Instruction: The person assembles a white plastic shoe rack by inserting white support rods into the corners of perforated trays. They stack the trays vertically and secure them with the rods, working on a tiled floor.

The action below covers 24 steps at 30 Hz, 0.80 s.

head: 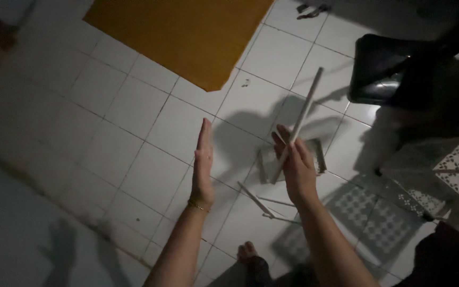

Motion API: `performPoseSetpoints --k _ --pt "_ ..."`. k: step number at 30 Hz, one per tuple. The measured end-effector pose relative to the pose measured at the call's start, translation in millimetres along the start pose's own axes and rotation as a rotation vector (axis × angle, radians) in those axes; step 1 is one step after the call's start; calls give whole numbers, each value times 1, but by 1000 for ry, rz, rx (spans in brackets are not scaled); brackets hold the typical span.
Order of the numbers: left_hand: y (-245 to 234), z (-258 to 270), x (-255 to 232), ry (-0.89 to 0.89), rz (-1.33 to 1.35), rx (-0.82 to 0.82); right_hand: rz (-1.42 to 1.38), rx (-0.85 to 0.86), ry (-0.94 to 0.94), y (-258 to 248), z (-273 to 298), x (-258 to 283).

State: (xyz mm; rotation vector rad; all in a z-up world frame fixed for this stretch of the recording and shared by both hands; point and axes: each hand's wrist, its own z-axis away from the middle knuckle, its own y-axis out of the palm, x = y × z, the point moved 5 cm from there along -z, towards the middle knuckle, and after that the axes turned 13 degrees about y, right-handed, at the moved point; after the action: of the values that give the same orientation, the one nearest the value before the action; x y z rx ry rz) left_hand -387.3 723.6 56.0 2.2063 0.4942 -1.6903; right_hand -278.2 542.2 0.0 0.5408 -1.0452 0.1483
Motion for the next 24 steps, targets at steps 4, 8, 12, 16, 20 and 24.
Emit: performPoseSetpoints --k 4,8,12,16,20,24 --pt "-30 -11 13 -27 53 12 -45 -88 81 22 -18 -26" --pt "-51 -37 42 -39 90 39 -1 -226 168 24 -50 -54" --pt "-67 -78 79 -8 53 115 -125 -258 191 24 -94 -77" --pt "-89 -147 134 22 -15 190 -66 -337 207 19 -163 -100" --pt "-105 -160 191 -35 -60 268 -48 -356 276 -3 -197 -156" --pt "-103 -156 247 -160 -25 360 17 -462 393 -34 -224 -227"
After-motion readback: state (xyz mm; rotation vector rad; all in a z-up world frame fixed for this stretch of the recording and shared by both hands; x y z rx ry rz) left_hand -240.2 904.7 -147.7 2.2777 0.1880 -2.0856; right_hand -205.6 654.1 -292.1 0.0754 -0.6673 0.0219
